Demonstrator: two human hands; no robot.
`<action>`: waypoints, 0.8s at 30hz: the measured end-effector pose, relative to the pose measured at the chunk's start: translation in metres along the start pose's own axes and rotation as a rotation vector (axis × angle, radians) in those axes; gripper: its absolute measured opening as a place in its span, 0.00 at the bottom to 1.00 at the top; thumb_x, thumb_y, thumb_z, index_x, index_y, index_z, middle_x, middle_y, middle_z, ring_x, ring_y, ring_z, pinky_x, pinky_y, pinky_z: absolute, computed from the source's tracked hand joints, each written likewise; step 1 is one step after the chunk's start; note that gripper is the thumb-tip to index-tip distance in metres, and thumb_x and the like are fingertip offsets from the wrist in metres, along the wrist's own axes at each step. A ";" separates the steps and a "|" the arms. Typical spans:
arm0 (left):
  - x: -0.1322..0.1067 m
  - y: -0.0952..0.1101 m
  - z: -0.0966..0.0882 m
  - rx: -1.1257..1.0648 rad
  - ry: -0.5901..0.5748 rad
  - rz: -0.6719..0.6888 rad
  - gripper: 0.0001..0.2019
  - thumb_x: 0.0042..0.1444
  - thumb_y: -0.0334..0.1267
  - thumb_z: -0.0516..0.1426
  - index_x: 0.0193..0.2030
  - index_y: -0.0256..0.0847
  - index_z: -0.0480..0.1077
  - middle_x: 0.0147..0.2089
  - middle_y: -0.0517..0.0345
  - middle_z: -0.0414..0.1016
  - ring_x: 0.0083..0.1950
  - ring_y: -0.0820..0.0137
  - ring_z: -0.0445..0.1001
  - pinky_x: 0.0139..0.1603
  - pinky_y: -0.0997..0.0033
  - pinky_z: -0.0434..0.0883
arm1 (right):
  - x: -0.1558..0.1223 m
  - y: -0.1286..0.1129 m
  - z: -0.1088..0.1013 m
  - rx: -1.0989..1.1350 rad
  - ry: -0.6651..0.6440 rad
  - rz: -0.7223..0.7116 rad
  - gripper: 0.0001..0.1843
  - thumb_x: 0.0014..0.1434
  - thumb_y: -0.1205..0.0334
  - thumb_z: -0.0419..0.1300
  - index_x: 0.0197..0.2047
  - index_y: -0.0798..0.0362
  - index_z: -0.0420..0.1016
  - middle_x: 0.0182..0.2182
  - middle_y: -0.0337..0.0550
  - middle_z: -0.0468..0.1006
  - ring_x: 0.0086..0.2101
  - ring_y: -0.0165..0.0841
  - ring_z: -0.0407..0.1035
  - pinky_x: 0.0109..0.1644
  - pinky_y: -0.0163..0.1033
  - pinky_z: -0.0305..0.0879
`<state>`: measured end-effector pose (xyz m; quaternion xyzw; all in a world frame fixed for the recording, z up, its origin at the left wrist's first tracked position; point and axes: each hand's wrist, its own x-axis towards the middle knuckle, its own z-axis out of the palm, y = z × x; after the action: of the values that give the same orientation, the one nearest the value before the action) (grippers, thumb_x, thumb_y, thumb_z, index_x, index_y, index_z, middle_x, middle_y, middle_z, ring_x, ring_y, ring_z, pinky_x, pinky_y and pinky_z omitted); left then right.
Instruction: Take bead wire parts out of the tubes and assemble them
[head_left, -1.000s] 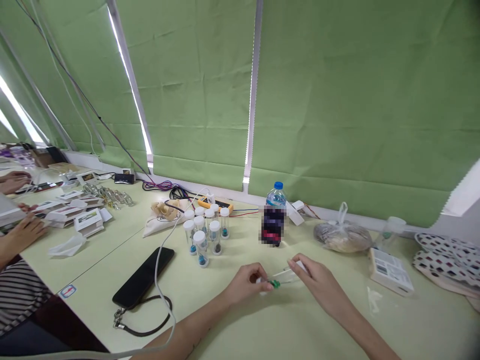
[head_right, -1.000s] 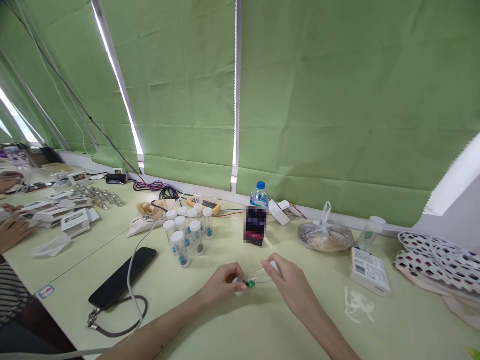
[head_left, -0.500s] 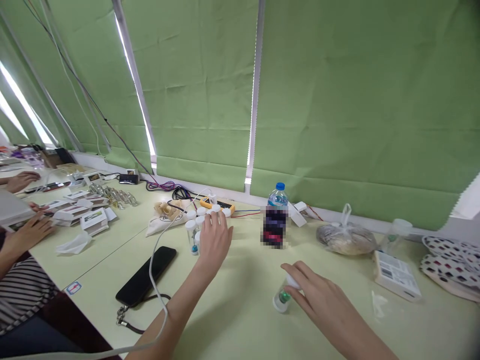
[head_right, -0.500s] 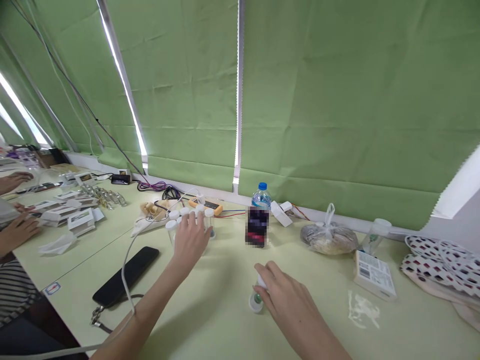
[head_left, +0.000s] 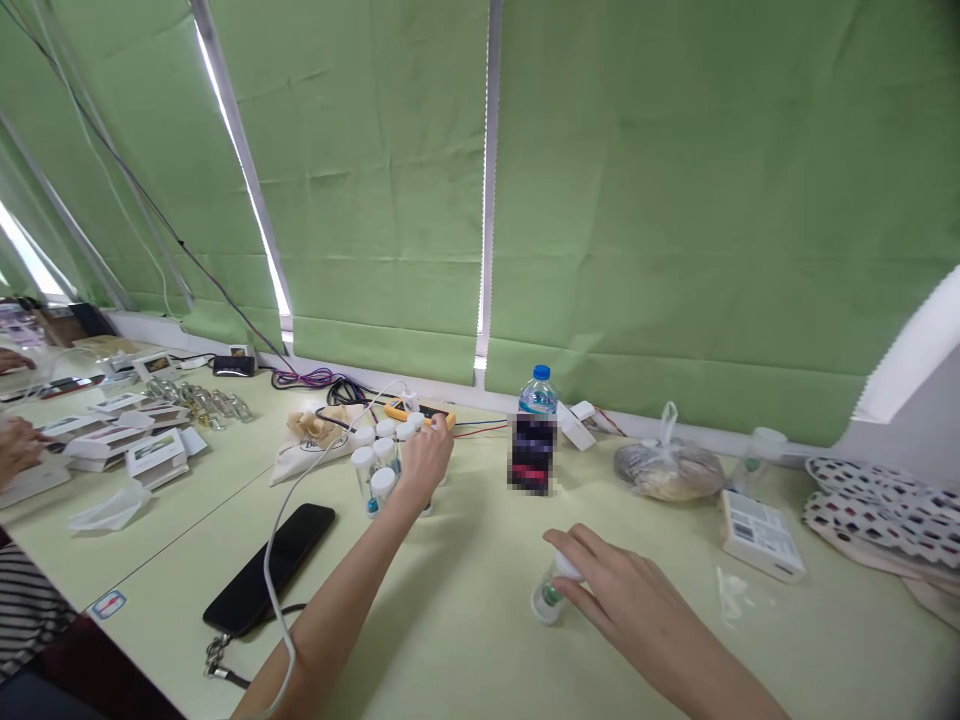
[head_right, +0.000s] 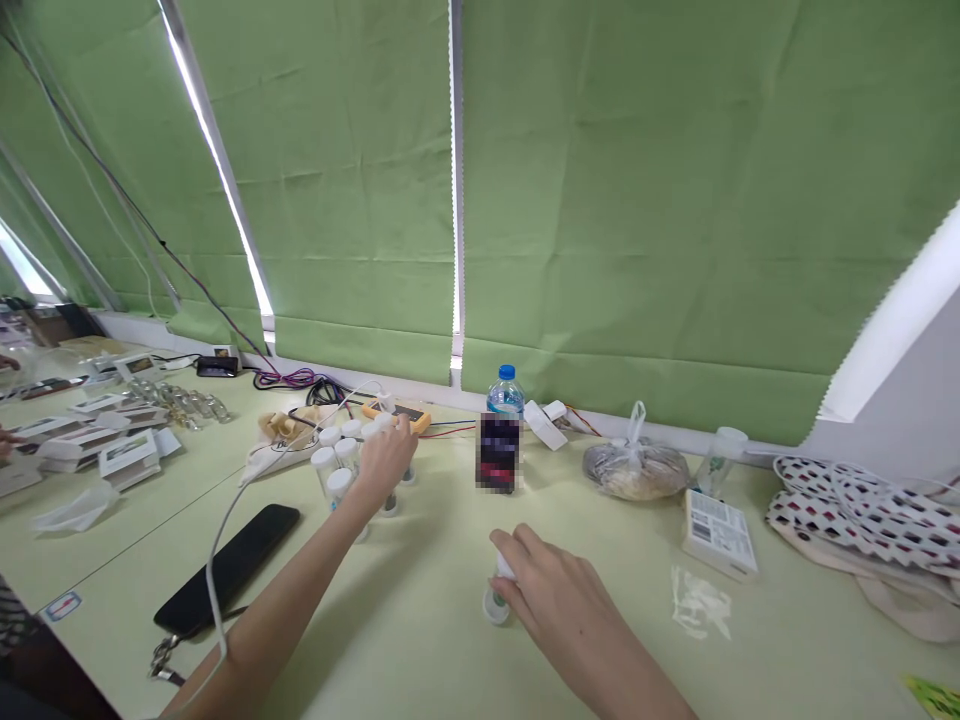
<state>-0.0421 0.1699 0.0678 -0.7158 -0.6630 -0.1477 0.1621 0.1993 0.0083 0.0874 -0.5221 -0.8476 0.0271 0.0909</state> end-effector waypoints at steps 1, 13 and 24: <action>-0.001 -0.001 -0.002 -0.008 0.002 0.021 0.14 0.63 0.32 0.43 0.48 0.27 0.64 0.35 0.39 0.73 0.35 0.56 0.76 0.30 0.68 0.67 | 0.000 0.000 0.000 0.006 0.001 0.005 0.14 0.65 0.62 0.49 0.54 0.45 0.64 0.39 0.42 0.73 0.34 0.40 0.74 0.32 0.43 0.67; -0.093 0.061 -0.031 -0.337 0.141 0.596 0.07 0.55 0.40 0.52 0.33 0.39 0.65 0.26 0.58 0.71 0.24 0.67 0.72 0.22 0.72 0.60 | 0.000 -0.003 0.006 0.168 0.072 0.040 0.17 0.66 0.63 0.46 0.58 0.45 0.58 0.44 0.43 0.71 0.36 0.36 0.72 0.37 0.40 0.68; -0.127 0.067 0.009 -1.588 0.208 0.490 0.28 0.48 0.43 0.64 0.54 0.41 0.59 0.48 0.47 0.69 0.45 0.62 0.70 0.46 0.61 0.68 | 0.004 -0.004 0.010 0.291 0.047 -0.006 0.16 0.60 0.65 0.54 0.52 0.43 0.66 0.41 0.38 0.74 0.37 0.36 0.72 0.38 0.38 0.65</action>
<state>0.0148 0.0541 0.0032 -0.7237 -0.1690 -0.5968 -0.3025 0.1919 0.0108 0.0787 -0.5014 -0.8340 0.1370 0.1854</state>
